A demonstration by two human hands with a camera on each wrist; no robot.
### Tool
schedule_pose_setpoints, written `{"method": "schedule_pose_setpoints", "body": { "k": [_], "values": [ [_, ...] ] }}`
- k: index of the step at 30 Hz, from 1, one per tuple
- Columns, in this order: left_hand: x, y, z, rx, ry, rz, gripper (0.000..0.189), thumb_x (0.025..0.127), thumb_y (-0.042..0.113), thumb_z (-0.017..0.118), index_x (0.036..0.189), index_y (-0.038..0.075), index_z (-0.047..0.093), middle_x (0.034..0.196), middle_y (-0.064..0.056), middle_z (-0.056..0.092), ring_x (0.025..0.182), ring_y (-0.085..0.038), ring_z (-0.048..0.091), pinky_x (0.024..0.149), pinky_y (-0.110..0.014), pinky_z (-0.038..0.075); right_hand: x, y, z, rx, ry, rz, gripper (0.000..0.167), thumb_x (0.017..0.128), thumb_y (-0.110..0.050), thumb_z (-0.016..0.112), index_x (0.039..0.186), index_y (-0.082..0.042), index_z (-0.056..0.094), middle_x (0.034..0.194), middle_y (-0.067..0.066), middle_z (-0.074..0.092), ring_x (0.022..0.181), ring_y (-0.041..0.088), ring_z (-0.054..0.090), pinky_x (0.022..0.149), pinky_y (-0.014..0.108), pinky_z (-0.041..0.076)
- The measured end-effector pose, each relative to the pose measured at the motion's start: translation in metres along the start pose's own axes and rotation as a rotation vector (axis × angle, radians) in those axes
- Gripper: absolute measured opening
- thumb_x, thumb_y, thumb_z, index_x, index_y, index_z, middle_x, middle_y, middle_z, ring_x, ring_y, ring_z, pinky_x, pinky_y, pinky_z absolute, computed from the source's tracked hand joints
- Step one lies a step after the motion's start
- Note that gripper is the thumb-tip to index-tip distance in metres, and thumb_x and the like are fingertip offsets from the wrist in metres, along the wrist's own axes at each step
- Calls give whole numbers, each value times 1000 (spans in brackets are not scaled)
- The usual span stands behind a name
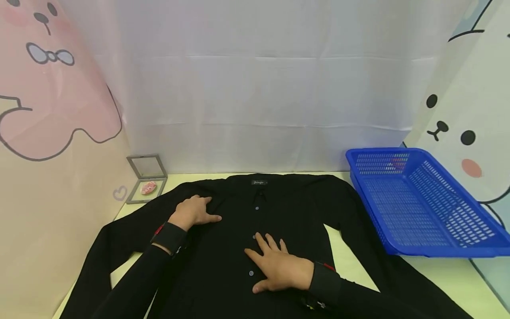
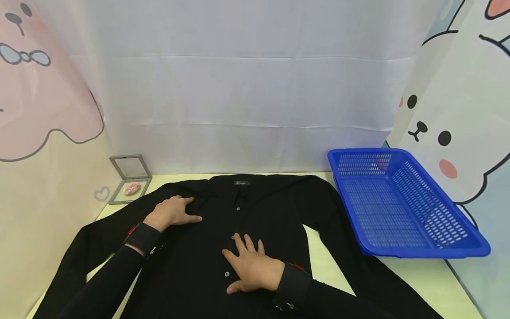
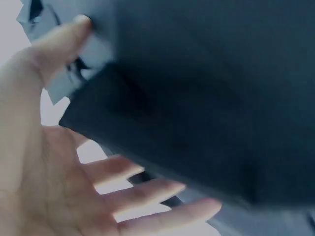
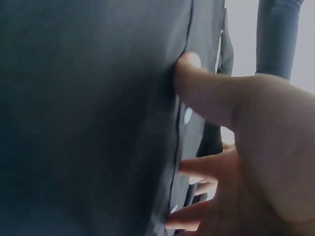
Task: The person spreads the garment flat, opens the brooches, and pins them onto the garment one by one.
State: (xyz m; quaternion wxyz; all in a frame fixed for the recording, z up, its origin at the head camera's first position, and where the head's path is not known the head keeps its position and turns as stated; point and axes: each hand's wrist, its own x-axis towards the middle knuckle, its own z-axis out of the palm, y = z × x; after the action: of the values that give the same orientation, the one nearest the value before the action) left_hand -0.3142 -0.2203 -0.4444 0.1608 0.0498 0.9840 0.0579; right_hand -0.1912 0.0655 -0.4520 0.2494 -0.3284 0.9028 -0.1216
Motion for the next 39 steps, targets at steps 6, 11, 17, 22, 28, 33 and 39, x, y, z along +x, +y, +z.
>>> {"method": "schedule_pose_setpoints", "body": {
  "k": [6, 11, 17, 22, 28, 33, 39],
  "values": [
    [-4, -17, 2, -70, -48, -3, 105, 85, 66, 73, 161, 6, 33, 161, -37, 26, 141, -63, 34, 106, -75, 38, 5, 1, 11, 18, 7, -36, 92, 86, -66, 71, 162, -33, 31, 174, 13, 7, 157, 45, 15, 116, 73, 26],
    [0, -21, -5, -92, -126, -25, 115, 81, 69, 74, 164, 7, 23, 164, -37, 16, 144, -67, 21, 106, -79, 33, 6, 7, 17, 53, -6, -58, 92, 89, -67, 66, 164, -35, 24, 174, 15, 1, 158, 47, 9, 115, 77, 23],
    [9, -22, -10, -87, -176, -25, 119, 79, 69, 75, 165, 9, 18, 167, -34, 9, 146, -66, 16, 108, -79, 31, -4, 6, 15, 42, -17, -23, 90, 89, -63, 70, 163, -35, 27, 174, 14, 6, 158, 46, 13, 115, 75, 25],
    [16, -25, -11, -89, -225, -28, 121, 79, 69, 75, 166, 11, 15, 169, -31, 5, 150, -63, 11, 112, -77, 27, -11, 7, 14, 58, -21, -20, 90, 90, -60, 71, 164, -31, 28, 173, 18, 8, 157, 49, 13, 114, 77, 25],
    [21, -31, -10, -106, -234, -25, 124, 78, 69, 77, 166, 9, 13, 169, -32, 2, 150, -63, 7, 114, -77, 24, -13, 8, 13, 62, -15, -19, 91, 89, -62, 71, 163, -34, 27, 173, 16, 8, 157, 47, 14, 114, 76, 25],
    [22, -37, -11, -119, -229, -6, 126, 79, 68, 78, 165, 5, 13, 167, -34, 0, 149, -65, 3, 116, -78, 19, -15, 11, 12, 81, -45, -28, 93, 89, -61, 70, 164, -35, 24, 174, 17, 4, 157, 48, 10, 114, 78, 23],
    [16, -34, -13, -108, -195, -7, 122, 81, 68, 76, 165, 4, 14, 167, -36, 2, 148, -67, 4, 114, -79, 20, -20, 11, 12, 58, -20, -12, 93, 87, -62, 72, 163, -37, 26, 174, 14, 7, 158, 47, 12, 114, 77, 25]
  ]
}}
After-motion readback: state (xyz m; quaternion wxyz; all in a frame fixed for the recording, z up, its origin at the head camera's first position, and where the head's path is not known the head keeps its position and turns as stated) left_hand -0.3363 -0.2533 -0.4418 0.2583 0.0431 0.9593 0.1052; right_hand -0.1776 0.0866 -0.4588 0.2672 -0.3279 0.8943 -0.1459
